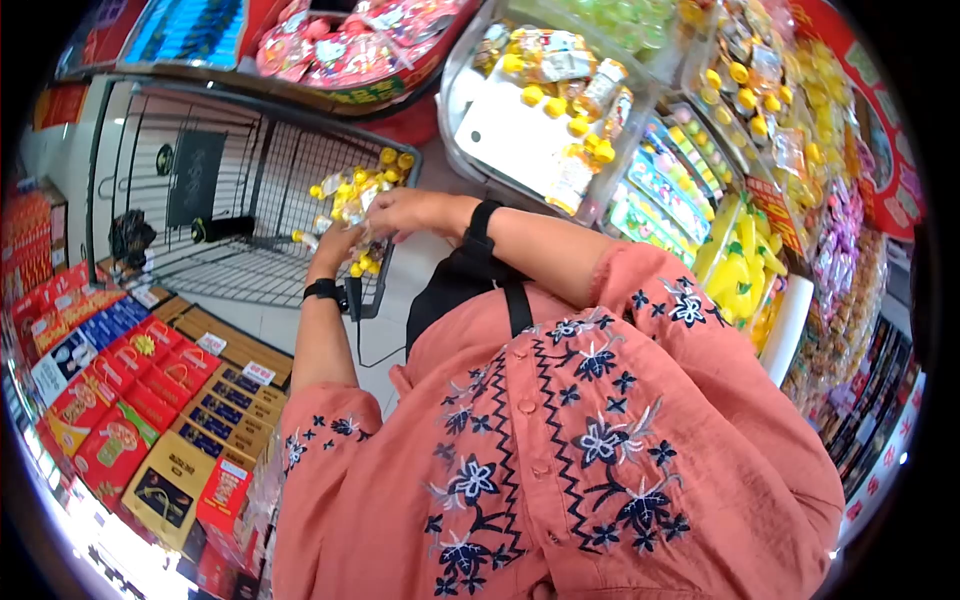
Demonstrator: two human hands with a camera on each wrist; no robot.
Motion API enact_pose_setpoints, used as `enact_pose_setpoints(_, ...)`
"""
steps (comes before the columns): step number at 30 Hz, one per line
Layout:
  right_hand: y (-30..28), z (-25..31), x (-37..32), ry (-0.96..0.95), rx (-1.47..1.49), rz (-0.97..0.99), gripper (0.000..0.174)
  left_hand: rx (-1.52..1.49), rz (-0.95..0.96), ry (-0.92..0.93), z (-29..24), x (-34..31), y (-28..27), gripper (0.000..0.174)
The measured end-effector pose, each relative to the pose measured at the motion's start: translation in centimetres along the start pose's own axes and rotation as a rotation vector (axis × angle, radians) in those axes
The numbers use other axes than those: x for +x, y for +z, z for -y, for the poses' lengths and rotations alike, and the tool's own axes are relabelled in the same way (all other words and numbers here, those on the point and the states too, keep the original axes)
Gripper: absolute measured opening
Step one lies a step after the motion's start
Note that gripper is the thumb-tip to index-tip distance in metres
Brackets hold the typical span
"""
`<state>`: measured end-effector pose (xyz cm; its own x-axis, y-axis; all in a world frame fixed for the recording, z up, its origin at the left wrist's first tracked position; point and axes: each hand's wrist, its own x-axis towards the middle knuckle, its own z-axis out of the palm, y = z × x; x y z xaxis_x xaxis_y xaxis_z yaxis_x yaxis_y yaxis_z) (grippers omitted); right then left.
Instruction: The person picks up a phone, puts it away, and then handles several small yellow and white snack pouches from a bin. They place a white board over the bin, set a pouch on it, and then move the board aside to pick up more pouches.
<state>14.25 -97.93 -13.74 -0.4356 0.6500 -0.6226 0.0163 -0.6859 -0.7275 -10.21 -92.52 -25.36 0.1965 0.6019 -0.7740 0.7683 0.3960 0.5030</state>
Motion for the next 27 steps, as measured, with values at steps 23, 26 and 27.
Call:
enact_pose_setpoints(23,-19.8,-0.8,-20.4,-0.082,-0.279,-1.368,0.063,0.475,-0.165,0.955,-42.0,3.0,14.8,0.098)
enact_pose_setpoints(26,-21.3,-2.4,-18.0,-0.056,-0.29,-1.394,0.075,0.564,-0.066,0.857,-43.1,4.6,15.3,0.102)
enact_pose_setpoints(27,-21.5,-2.6,-17.5,-0.047,-0.289,-1.399,0.078,0.58,-0.022,0.824,-43.3,5.1,15.3,0.103)
